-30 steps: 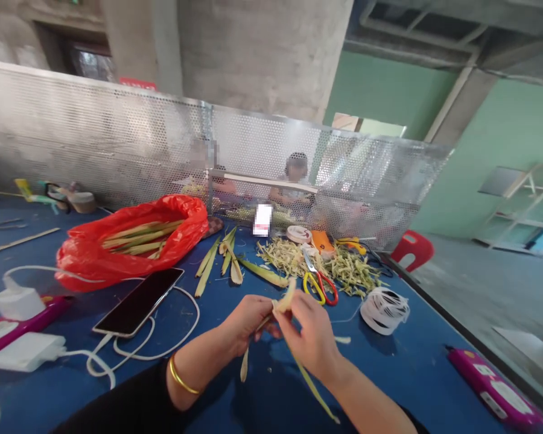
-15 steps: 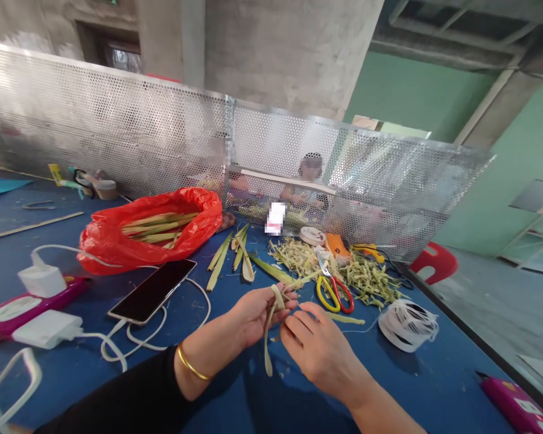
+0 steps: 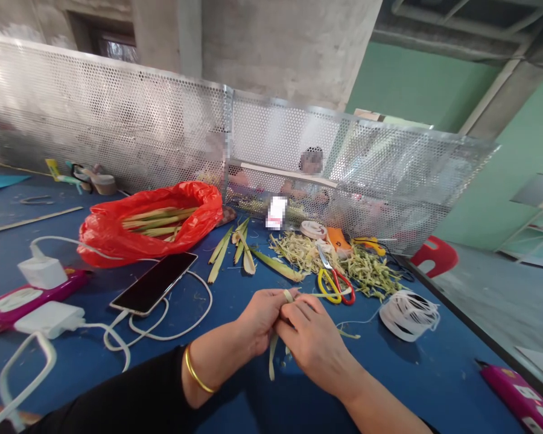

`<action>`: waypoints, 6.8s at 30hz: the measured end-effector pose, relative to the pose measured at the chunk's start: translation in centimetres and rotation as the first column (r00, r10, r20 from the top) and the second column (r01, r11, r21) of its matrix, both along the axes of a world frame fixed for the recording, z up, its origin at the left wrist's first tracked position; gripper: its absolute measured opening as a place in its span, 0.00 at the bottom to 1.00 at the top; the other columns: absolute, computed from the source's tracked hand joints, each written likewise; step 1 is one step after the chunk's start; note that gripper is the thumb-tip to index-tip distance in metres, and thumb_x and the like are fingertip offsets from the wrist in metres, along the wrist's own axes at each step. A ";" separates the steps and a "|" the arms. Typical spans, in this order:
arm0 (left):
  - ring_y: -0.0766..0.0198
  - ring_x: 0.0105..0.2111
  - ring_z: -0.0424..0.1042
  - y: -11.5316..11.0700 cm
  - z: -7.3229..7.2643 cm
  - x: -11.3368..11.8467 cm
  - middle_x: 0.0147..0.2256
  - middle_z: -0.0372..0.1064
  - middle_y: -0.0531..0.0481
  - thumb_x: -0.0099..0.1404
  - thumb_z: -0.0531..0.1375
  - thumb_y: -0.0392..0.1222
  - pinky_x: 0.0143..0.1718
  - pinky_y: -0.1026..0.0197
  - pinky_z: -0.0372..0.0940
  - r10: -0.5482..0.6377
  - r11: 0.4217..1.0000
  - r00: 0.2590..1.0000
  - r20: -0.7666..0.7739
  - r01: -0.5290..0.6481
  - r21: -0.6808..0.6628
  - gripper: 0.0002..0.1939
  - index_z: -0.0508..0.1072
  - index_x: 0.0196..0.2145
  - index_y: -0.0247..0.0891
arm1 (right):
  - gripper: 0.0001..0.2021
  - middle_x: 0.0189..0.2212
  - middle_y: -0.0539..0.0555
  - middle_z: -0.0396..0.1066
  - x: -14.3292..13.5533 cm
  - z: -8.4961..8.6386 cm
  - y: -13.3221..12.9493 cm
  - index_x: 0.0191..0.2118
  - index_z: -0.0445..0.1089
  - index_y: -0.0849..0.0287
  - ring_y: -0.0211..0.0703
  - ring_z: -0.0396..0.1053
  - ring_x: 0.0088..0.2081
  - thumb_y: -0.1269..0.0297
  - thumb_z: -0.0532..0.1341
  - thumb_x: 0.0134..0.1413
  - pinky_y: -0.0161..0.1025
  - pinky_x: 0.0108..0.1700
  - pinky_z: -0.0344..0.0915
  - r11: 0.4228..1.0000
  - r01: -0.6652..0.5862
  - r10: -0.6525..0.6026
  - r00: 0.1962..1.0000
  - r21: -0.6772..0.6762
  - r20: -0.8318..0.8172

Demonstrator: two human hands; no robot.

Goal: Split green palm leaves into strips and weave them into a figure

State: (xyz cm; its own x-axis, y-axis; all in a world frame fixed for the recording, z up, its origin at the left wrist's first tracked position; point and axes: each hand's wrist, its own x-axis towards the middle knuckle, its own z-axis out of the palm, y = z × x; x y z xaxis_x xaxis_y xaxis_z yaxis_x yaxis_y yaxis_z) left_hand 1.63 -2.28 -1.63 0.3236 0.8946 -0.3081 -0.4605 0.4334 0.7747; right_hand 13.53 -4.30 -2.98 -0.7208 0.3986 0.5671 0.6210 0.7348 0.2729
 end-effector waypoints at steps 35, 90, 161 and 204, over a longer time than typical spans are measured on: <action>0.70 0.24 0.67 0.6 0.4 -0.4 0.26 0.74 0.46 0.52 0.65 0.44 0.22 0.71 0.59 0.082 0.951 0.942 -0.326 0.024 0.309 0.10 0.77 0.26 0.32 | 0.08 0.21 0.50 0.71 2.0 1.1 1.8 0.26 0.68 0.59 0.43 0.70 0.28 0.61 0.61 0.49 0.38 0.34 0.66 0.592 -0.460 -0.604 0.290 -0.662 -0.742; 0.70 0.22 0.67 1.9 -0.2 -1.0 0.25 0.72 0.48 0.47 0.68 0.42 0.18 0.71 0.52 0.145 0.974 0.940 -0.309 -0.080 0.213 0.14 0.78 0.32 0.33 | 0.05 0.32 0.52 0.70 3.5 1.6 2.2 0.32 0.67 0.57 0.43 0.68 0.35 0.63 0.62 0.55 0.40 0.40 0.60 0.931 0.116 -0.265 0.867 -0.345 -0.422; 0.71 0.21 0.65 1.6 0.1 -1.0 0.29 0.75 0.46 0.51 0.64 0.45 0.17 0.69 0.51 0.125 0.946 0.869 -0.478 0.042 0.323 0.10 0.74 0.27 0.33 | 0.18 0.25 0.51 0.59 4.3 3.4 1.5 0.15 0.62 0.58 0.43 0.62 0.36 0.64 0.56 0.55 0.39 0.41 0.58 0.538 -0.453 -0.388 0.615 -0.711 -0.686; 0.67 0.19 0.61 0.3 -0.4 -0.4 0.17 0.68 0.54 0.51 0.58 0.39 0.21 0.66 0.51 0.082 0.671 0.517 -0.852 0.603 0.431 0.09 0.78 0.21 0.40 | 0.10 0.20 0.46 0.67 3.9 1.7 2.1 0.29 0.57 0.55 0.36 0.67 0.19 0.57 0.52 0.59 0.33 0.22 0.61 0.628 -0.336 -0.541 0.460 -0.702 -0.704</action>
State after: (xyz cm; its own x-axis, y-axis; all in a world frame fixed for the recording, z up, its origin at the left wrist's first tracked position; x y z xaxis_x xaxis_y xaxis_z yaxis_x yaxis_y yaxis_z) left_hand 1.20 -1.96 -1.99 0.5199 0.8540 0.0179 0.4936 -0.3175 0.8097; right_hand 17.44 -2.18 -1.32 0.0010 0.9575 0.2884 0.2629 0.2780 -0.9239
